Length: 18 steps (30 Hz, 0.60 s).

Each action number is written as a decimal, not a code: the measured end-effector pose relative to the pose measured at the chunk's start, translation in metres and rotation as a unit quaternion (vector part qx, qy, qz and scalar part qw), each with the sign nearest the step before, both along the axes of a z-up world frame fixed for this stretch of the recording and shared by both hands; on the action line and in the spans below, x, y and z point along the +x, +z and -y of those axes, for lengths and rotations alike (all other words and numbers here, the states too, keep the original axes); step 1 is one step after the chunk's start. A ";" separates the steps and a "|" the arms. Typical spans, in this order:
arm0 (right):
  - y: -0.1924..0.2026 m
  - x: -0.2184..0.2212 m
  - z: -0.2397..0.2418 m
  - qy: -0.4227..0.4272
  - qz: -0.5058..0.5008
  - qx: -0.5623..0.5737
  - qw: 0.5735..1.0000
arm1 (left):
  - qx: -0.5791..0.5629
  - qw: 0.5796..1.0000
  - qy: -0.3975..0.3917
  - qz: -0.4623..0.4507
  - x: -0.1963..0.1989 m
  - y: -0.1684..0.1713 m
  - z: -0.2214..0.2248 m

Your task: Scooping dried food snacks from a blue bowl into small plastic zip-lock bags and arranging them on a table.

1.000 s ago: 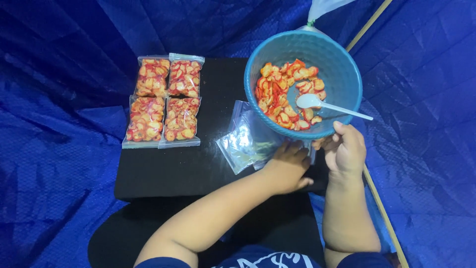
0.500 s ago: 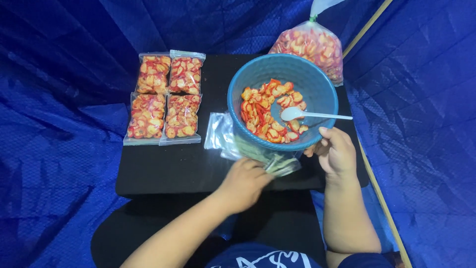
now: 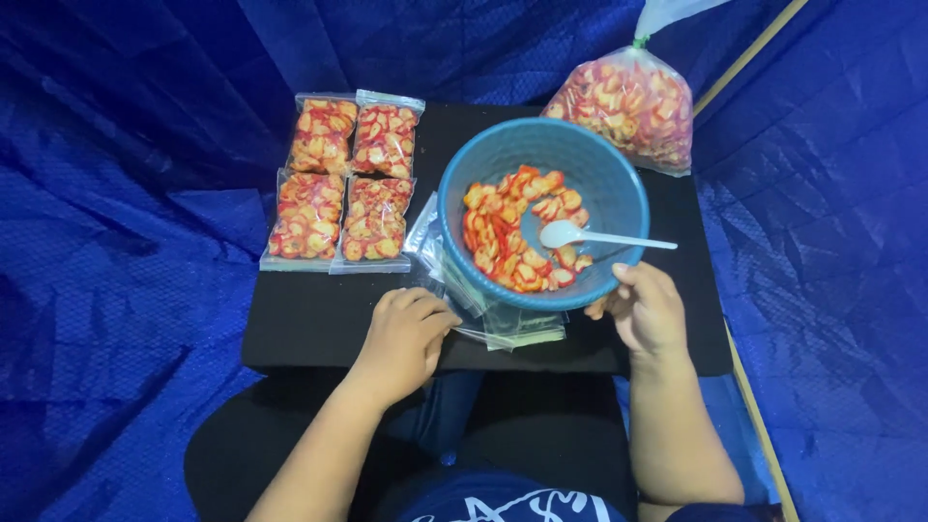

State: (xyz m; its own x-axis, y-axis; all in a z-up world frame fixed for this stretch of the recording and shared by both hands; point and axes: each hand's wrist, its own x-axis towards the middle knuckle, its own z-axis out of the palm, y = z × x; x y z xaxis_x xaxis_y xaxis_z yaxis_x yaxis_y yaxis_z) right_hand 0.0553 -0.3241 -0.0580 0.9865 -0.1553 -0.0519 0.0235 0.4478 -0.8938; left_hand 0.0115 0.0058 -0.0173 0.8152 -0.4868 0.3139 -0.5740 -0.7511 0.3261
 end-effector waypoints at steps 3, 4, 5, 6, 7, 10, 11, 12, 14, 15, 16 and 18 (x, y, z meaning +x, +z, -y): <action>-0.008 -0.002 -0.004 0.015 -0.025 -0.039 0.999 | 0.016 0.999 0.020 -0.037 -0.005 0.001 -0.004; -0.009 -0.002 -0.002 0.018 -0.024 -0.039 0.999 | 0.016 0.999 0.023 -0.037 -0.006 0.004 -0.007; -0.011 -0.002 0.000 0.015 -0.035 -0.045 0.998 | 0.017 0.998 0.040 -0.039 -0.007 0.008 -0.010; -0.013 -0.003 0.002 0.012 -0.046 -0.051 0.998 | 0.019 0.997 0.057 -0.042 -0.009 0.011 -0.012; -0.015 -0.003 0.004 0.014 -0.046 -0.051 0.998 | 0.019 0.997 0.059 -0.042 -0.010 0.013 -0.015; -0.021 -0.005 0.010 0.003 -0.050 -0.039 0.998 | -0.002 0.991 0.109 -0.073 -0.013 0.014 -0.020; -0.024 -0.005 0.013 0.006 -0.034 -0.032 0.999 | -0.014 0.989 0.126 -0.081 -0.015 0.013 -0.020; -0.027 -0.005 0.016 0.009 -0.017 -0.025 1.000 | -0.025 0.986 0.143 -0.087 -0.016 0.011 -0.020; -0.025 -0.008 0.019 0.004 -0.016 -0.022 1.000 | -0.030 0.986 0.137 -0.087 -0.013 0.012 -0.013; -0.024 -0.009 0.021 -0.002 -0.015 -0.019 1.000 | -0.035 0.987 0.131 -0.087 -0.012 0.013 -0.009; -0.029 -0.008 0.026 -0.001 -0.015 -0.019 1.000 | -0.036 0.987 0.132 -0.087 -0.008 0.013 -0.004; -0.038 -0.006 0.035 -0.017 0.007 -0.002 1.000 | -0.051 0.990 0.109 -0.076 -0.002 0.011 0.007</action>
State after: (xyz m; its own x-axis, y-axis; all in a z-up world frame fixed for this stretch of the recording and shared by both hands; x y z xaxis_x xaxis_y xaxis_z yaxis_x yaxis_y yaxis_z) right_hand 0.0491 -0.3591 -0.0964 0.9811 -0.1896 -0.0382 0.0507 0.4427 -0.8953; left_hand 0.0096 -0.0010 -0.0059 0.9388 -0.2670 0.2177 -0.3410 -0.8103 0.4766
